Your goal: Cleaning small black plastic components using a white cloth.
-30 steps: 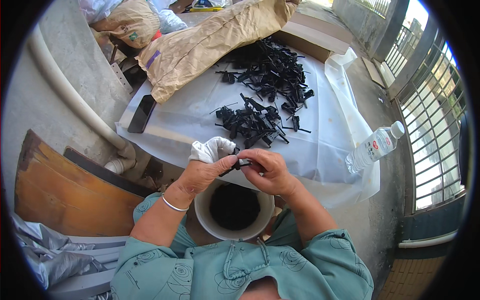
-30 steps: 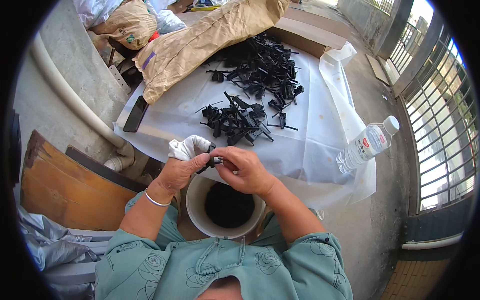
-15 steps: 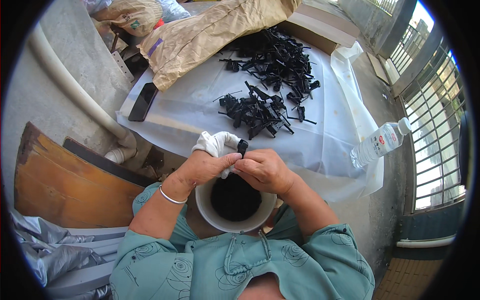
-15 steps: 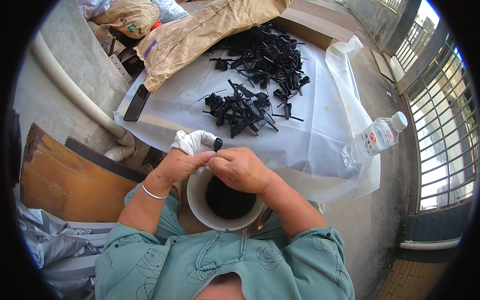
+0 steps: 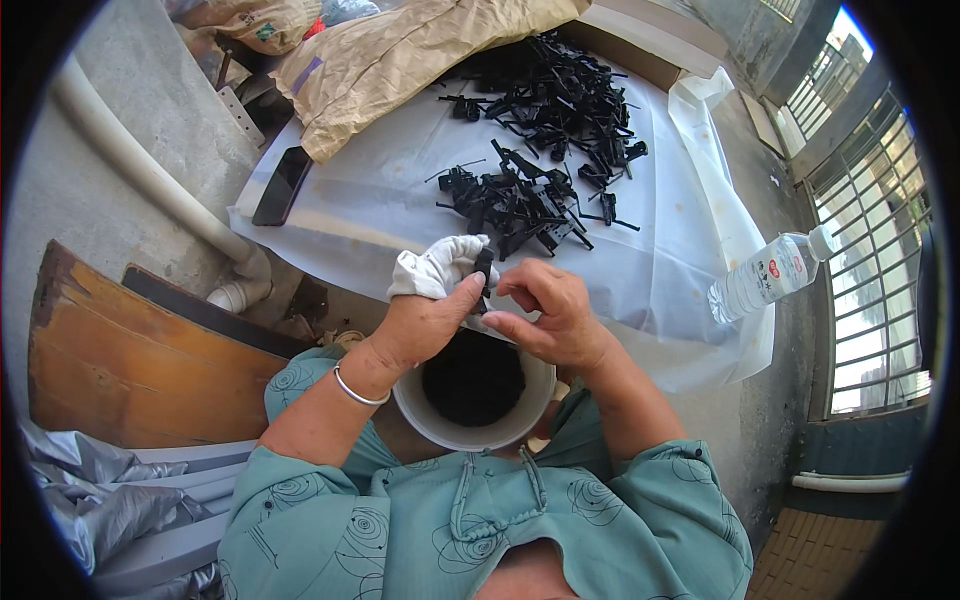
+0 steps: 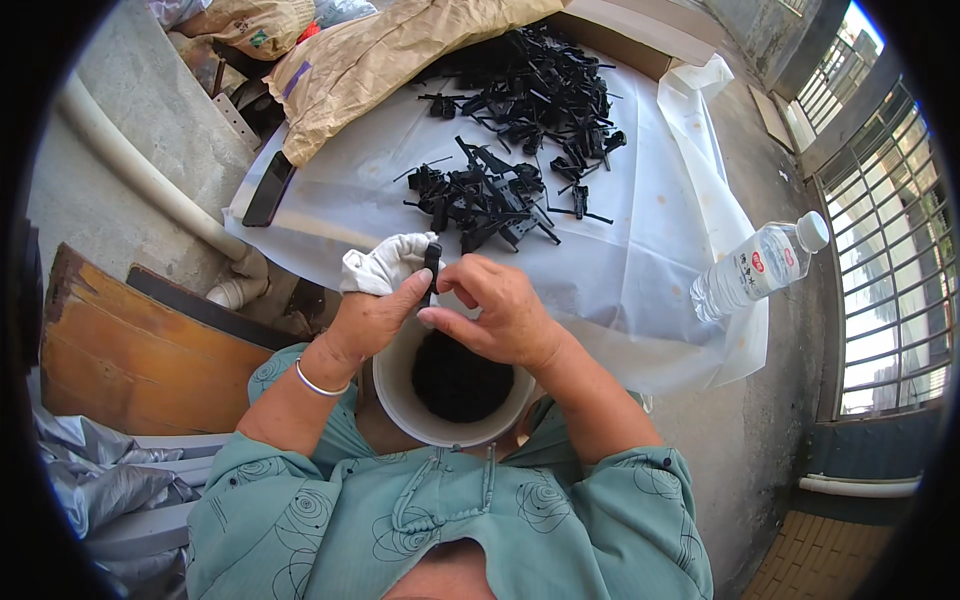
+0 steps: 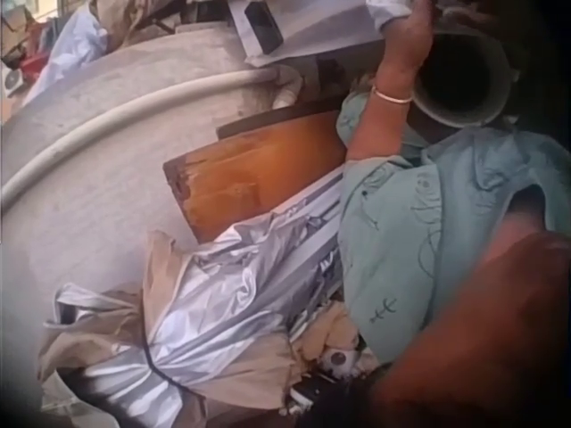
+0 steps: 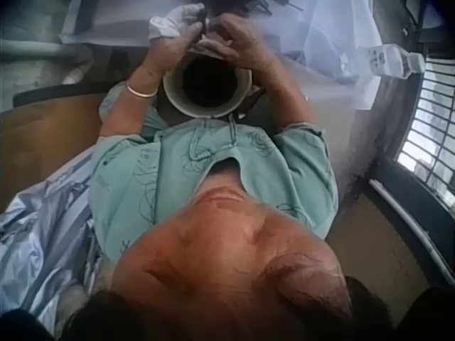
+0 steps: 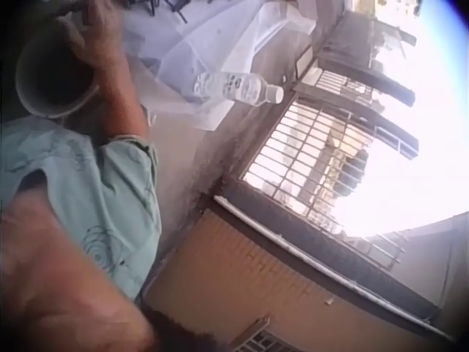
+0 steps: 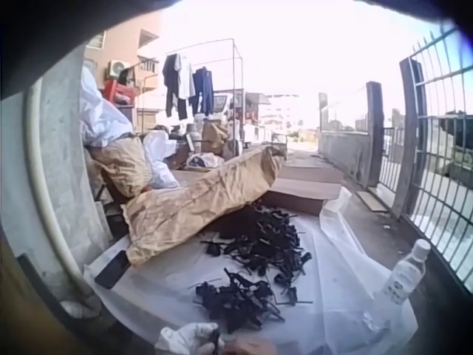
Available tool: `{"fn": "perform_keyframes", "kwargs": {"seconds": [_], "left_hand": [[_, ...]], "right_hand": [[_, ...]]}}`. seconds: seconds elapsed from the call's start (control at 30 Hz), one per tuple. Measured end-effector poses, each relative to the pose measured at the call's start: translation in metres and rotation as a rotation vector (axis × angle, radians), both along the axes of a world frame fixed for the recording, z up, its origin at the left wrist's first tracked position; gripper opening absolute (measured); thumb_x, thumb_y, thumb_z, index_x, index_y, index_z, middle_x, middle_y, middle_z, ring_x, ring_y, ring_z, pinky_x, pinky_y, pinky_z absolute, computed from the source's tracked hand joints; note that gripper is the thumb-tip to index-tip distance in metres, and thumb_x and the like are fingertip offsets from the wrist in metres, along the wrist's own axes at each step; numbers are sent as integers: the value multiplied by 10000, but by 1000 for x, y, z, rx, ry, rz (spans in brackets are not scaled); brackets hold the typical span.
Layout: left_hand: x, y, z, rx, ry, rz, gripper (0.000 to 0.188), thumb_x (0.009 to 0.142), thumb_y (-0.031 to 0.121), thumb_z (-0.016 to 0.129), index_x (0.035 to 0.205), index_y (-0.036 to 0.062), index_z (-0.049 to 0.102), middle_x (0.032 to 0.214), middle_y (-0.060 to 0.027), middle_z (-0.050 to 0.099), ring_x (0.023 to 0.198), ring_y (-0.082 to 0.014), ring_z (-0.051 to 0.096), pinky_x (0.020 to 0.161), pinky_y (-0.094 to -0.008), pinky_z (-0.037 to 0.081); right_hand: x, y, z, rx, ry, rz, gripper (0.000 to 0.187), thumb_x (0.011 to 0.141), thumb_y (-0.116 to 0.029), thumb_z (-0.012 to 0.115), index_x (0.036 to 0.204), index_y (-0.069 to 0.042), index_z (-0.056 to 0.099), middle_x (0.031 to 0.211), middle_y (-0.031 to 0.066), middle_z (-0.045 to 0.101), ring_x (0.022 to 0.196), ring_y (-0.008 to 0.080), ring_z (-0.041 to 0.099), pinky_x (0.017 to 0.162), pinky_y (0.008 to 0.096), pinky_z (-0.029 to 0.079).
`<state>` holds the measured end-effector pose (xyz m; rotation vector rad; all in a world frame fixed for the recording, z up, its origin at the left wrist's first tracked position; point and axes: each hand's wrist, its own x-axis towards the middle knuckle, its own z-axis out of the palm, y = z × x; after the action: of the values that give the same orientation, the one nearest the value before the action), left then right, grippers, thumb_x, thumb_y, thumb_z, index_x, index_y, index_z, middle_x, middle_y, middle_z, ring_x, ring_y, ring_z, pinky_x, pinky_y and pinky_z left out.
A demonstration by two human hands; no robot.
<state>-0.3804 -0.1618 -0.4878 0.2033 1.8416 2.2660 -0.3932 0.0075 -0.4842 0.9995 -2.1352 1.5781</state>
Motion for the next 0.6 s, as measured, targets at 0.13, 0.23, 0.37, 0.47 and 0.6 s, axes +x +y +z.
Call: {"fn": "perform_keyframes", "kwargs": {"seconds": [0.13,0.23,0.37,0.47,0.6], "left_hand": [[5,2,1,-67,93,-80,349,856,25,527,1186,-14,422,921,-61,566,686,-89,566,529,-203,475],[3,1,-1,-160,109,-95,352,835,26,547,1167,-28,443,889,-52,568,679,-88,565,555,-212,472],[1,4,-5,-243,176,50,304,815,28,565,1108,-33,510,869,-55,582,677,-81,564,600,-224,479],[2,4,-5,-285,172,90,283,806,39,576,1076,-35,538,886,-74,594,705,-82,562,621,-222,476],[3,8,-16,-490,592,203,286,802,45,575,1073,-37,543,890,-87,602,727,-92,557,651,-233,472]], "right_hand": [[-6,-4,-12,6,-26,-272,167,771,-109,680,732,-32,537,565,39,487,480,100,412,445,247,343],[-7,-4,-12,-14,-229,-204,197,790,-143,659,728,-5,532,595,90,491,486,175,447,465,292,375],[-9,3,-12,1,-287,-31,203,889,-148,536,745,-5,538,574,37,473,535,106,411,503,257,370],[-5,-1,-15,157,-308,-12,239,915,-161,490,750,5,535,586,31,458,566,97,404,514,261,364],[-1,-11,-30,74,-418,-17,251,918,-172,494,747,10,529,598,21,452,581,91,397,516,263,359]]}}
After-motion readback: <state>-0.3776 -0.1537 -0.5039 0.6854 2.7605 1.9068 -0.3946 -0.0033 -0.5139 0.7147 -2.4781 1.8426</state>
